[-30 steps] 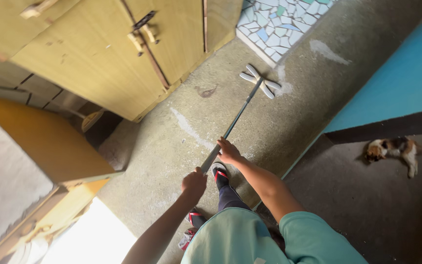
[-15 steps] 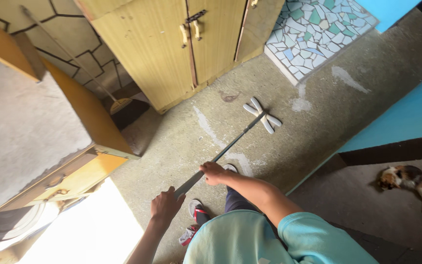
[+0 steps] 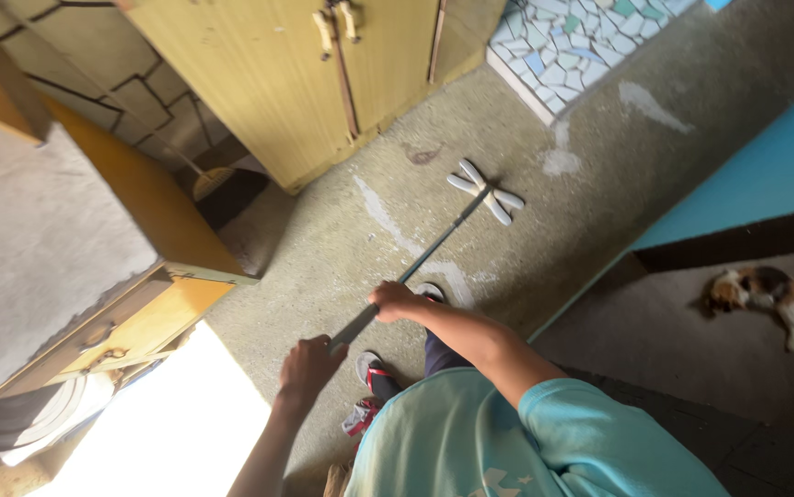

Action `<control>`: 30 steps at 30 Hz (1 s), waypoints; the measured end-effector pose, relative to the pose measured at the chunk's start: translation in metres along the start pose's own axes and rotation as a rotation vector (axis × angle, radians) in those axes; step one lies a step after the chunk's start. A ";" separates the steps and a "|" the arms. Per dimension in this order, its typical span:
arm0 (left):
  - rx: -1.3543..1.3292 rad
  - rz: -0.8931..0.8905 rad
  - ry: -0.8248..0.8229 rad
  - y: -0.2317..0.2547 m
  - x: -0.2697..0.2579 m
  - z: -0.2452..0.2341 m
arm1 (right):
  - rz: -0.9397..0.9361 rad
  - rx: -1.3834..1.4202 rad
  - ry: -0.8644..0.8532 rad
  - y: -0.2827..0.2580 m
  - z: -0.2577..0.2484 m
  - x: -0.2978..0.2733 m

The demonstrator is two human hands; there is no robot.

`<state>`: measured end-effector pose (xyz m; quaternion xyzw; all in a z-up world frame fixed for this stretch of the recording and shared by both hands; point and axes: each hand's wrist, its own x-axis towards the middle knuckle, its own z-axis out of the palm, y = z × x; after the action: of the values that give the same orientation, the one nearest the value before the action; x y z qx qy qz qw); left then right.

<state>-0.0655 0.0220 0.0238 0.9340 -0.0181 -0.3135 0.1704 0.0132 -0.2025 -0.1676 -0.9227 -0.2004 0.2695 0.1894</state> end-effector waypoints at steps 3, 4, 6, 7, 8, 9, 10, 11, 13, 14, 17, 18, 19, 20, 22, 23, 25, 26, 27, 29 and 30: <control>0.029 0.008 0.011 0.019 0.018 -0.013 | 0.074 0.073 0.035 0.020 -0.010 0.005; 0.039 0.011 0.001 0.027 0.024 -0.016 | 0.081 0.085 0.036 0.027 -0.010 0.004; 0.098 0.069 0.033 0.047 0.042 -0.025 | 0.025 0.059 0.211 0.047 -0.016 0.006; 0.106 0.073 0.021 0.057 0.050 -0.027 | 0.034 0.071 0.211 0.059 -0.017 0.009; 0.106 0.054 -0.005 0.067 0.058 -0.030 | 0.026 0.082 0.256 0.070 -0.021 0.011; 0.104 0.036 -0.033 0.079 0.066 -0.031 | 0.019 0.093 0.301 0.083 -0.024 0.010; 0.112 0.040 -0.046 0.091 0.074 -0.031 | 0.031 0.103 0.299 0.096 -0.028 0.010; 0.133 0.054 -0.021 0.102 0.085 -0.032 | 0.021 0.096 0.323 0.110 -0.034 0.011; 0.158 0.076 0.004 0.128 0.110 -0.031 | 0.018 0.089 0.351 0.141 -0.048 0.012; 0.174 0.076 -0.024 0.142 0.123 -0.030 | 0.008 0.133 0.410 0.157 -0.054 0.010; 0.223 0.098 -0.054 0.181 0.161 -0.017 | 0.039 0.185 0.477 0.203 -0.071 0.003; 0.250 0.119 -0.051 0.195 0.172 -0.013 | 0.074 0.185 0.485 0.219 -0.077 0.001; 0.252 0.123 -0.059 0.206 0.181 -0.007 | 0.083 0.188 0.483 0.234 -0.083 -0.003; 0.266 0.144 -0.051 0.218 0.189 -0.002 | 0.088 0.177 0.508 0.247 -0.088 -0.005; 0.275 0.167 -0.038 0.242 0.202 0.005 | 0.091 0.158 0.533 0.273 -0.100 -0.012; 0.242 0.164 -0.035 0.252 0.206 0.008 | 0.106 0.184 0.505 0.283 -0.104 -0.014; 0.207 0.154 -0.035 0.264 0.212 0.012 | 0.118 0.211 0.470 0.299 -0.108 -0.018; 0.175 0.158 -0.045 0.267 0.215 0.016 | 0.145 0.222 0.440 0.305 -0.109 -0.020; 0.142 0.163 -0.055 0.267 0.218 0.021 | 0.171 0.230 0.409 0.310 -0.110 -0.021; 0.094 0.166 -0.052 0.257 0.226 0.032 | 0.187 0.229 0.490 0.311 -0.109 -0.023; 0.050 0.174 -0.048 0.249 0.230 0.040 | 0.207 0.230 0.578 0.309 -0.107 -0.027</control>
<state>0.1137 -0.2571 -0.0577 0.9252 -0.1113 -0.3190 0.1730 0.1365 -0.5036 -0.2136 -0.9490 -0.0117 0.0350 0.3130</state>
